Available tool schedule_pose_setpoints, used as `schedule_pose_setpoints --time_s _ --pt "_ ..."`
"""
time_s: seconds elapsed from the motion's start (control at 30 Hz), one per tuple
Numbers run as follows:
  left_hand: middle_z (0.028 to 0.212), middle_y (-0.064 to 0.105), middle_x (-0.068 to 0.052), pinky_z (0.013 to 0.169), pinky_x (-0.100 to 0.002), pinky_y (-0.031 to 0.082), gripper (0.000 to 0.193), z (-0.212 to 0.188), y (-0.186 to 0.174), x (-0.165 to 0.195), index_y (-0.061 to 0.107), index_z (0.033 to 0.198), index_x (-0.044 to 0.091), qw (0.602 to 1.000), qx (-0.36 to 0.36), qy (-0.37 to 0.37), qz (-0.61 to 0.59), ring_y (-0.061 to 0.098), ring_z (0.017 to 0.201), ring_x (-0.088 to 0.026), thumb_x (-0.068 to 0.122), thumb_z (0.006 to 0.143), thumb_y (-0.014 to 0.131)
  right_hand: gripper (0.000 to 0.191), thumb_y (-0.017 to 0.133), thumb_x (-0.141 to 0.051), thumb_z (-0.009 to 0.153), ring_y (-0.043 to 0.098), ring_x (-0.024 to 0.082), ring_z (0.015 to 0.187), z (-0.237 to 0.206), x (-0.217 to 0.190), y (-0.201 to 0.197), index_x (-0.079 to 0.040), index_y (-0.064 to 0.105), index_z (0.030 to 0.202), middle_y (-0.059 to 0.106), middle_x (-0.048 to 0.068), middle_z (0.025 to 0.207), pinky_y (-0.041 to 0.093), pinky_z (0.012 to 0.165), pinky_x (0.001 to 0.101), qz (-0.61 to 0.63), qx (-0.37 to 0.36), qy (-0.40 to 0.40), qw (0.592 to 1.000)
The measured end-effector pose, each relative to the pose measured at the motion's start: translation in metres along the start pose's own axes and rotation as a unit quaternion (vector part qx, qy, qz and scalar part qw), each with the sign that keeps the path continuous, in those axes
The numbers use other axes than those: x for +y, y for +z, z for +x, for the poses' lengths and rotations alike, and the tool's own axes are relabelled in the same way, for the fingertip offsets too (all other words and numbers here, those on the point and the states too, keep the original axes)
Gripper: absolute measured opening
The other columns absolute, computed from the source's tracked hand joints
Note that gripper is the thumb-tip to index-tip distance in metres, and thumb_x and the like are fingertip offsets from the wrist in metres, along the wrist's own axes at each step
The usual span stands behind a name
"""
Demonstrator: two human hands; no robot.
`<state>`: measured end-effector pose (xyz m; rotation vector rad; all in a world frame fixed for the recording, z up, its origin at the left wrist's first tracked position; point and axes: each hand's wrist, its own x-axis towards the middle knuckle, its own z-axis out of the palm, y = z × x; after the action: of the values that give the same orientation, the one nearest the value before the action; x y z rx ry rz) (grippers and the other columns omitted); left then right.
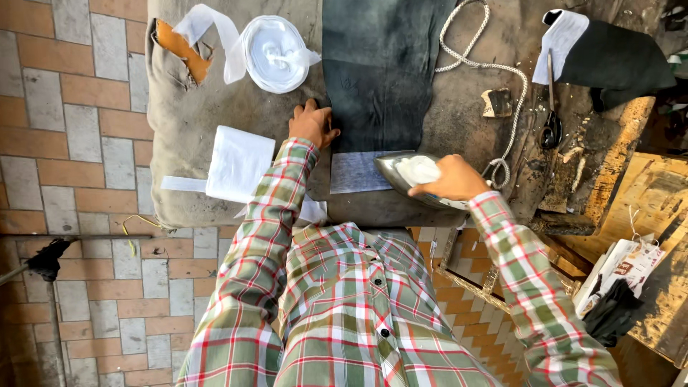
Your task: The person irons dark fabric pieces on a padded work table, pressing a strip of white fusible tape along the fabric edge with a clothes iron. They cut the tape with scissors, fold and press the fabric pieces, then stack the finished pieces on a side table.
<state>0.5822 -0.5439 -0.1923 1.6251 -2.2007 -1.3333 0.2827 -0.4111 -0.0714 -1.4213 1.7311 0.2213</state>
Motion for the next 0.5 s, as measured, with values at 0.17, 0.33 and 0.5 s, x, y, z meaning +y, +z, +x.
schedule_pose_setpoints --time_s 0.17,0.33,0.5 --pt "0.124 0.057 -0.013 0.094 -0.055 0.051 0.033 0.004 -0.007 0.0 0.074 0.1 0.013 0.999 -0.037 -0.004 -0.013 0.052 0.118 -0.042 0.032 0.077 0.087 0.068 0.088 -0.066 0.061 0.073 0.04 0.076 0.012 -0.071 0.033 -0.002 0.08 0.083 0.073 0.023 0.076 0.058 0.075 0.0476 -0.116 0.034 -0.047 0.992" --pt "0.122 0.058 -0.015 0.093 -0.052 0.053 0.029 0.0 -0.004 -0.009 0.075 0.098 0.013 0.998 -0.013 0.031 -0.045 0.054 0.113 -0.042 0.03 0.078 0.086 0.059 0.084 -0.06 0.069 0.074 0.039 0.076 0.036 -0.107 0.058 -0.003 0.08 0.084 0.072 0.023 0.076 0.059 0.074 0.0462 -0.039 0.048 -0.081 0.995" --pt "0.113 0.061 -0.014 0.087 -0.052 0.052 0.027 -0.005 0.013 -0.024 0.075 0.095 0.013 0.996 0.035 0.066 -0.047 0.055 0.106 -0.043 0.032 0.079 0.085 0.051 0.086 -0.054 0.066 0.072 0.041 0.074 0.04 -0.106 0.068 -0.006 0.081 0.084 0.072 0.023 0.075 0.058 0.068 0.0486 0.004 0.063 -0.128 0.99"
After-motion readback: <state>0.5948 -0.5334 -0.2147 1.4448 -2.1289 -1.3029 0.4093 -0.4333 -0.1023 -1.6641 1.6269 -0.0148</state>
